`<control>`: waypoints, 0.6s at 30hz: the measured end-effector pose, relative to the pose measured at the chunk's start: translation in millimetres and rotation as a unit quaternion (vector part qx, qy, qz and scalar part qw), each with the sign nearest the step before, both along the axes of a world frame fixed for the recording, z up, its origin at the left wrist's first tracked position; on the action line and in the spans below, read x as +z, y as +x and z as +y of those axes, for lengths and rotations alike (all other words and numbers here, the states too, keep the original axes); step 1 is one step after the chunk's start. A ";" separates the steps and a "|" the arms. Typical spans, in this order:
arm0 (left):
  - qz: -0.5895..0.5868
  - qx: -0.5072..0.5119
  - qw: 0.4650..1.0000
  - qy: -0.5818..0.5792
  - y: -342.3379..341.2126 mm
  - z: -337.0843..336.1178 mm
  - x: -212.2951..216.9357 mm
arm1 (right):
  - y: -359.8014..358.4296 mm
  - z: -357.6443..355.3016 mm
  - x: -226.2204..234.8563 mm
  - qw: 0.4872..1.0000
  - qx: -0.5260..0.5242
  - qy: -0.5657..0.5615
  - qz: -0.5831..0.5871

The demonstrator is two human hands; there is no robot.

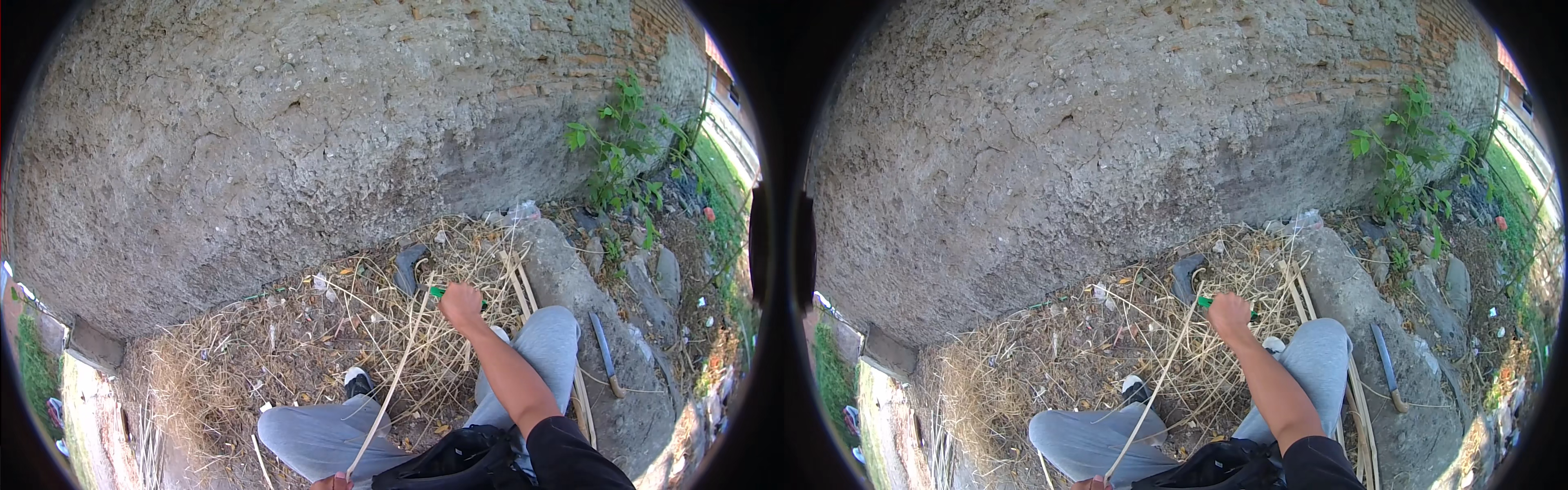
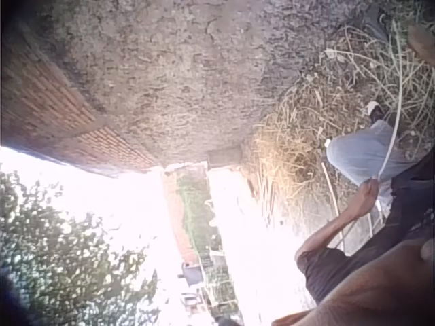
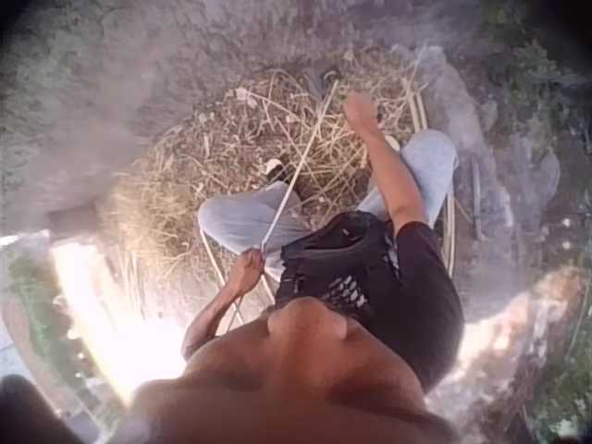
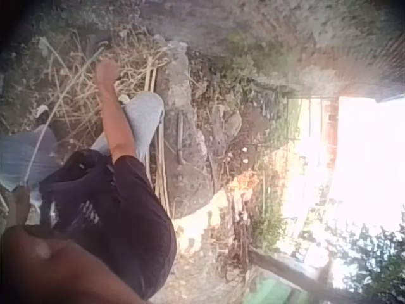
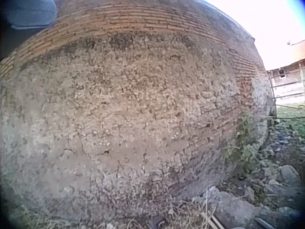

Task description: The person strips bark from a long bamboo slat using a small blade and then begins shaving the slat with a large knife while seated outdoors.

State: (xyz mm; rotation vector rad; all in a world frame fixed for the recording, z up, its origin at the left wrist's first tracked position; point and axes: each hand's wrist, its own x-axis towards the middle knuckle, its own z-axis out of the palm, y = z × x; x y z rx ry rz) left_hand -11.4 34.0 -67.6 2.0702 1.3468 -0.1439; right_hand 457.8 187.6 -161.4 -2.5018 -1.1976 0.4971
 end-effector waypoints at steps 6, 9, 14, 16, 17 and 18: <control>-0.087 0.055 0.989 -0.109 9.6 -27.6 60.9 | 31.4 -10.9 -52.9 0.994 -0.102 -0.020 -0.029; -0.115 0.071 0.984 -0.117 -1.2 -34.6 86.1 | 38.3 -17.0 -58.8 0.994 -0.108 -0.034 -0.002; -0.114 0.091 0.989 -0.011 -42.6 -10.5 32.1 | 20.8 -8.5 -32.4 0.984 -0.138 0.035 0.106; -0.113 0.115 0.987 -0.010 -20.1 4.7 33.7 | 17.5 -1.1 -9.3 0.979 -0.114 0.057 0.157; -0.123 0.084 0.987 0.052 4.9 14.2 41.3 | 13.9 1.7 3.1 0.971 -0.089 0.079 0.209; -0.131 0.056 0.983 0.115 19.2 19.9 42.9 | 3.8 0.5 22.0 0.972 -0.085 0.081 0.206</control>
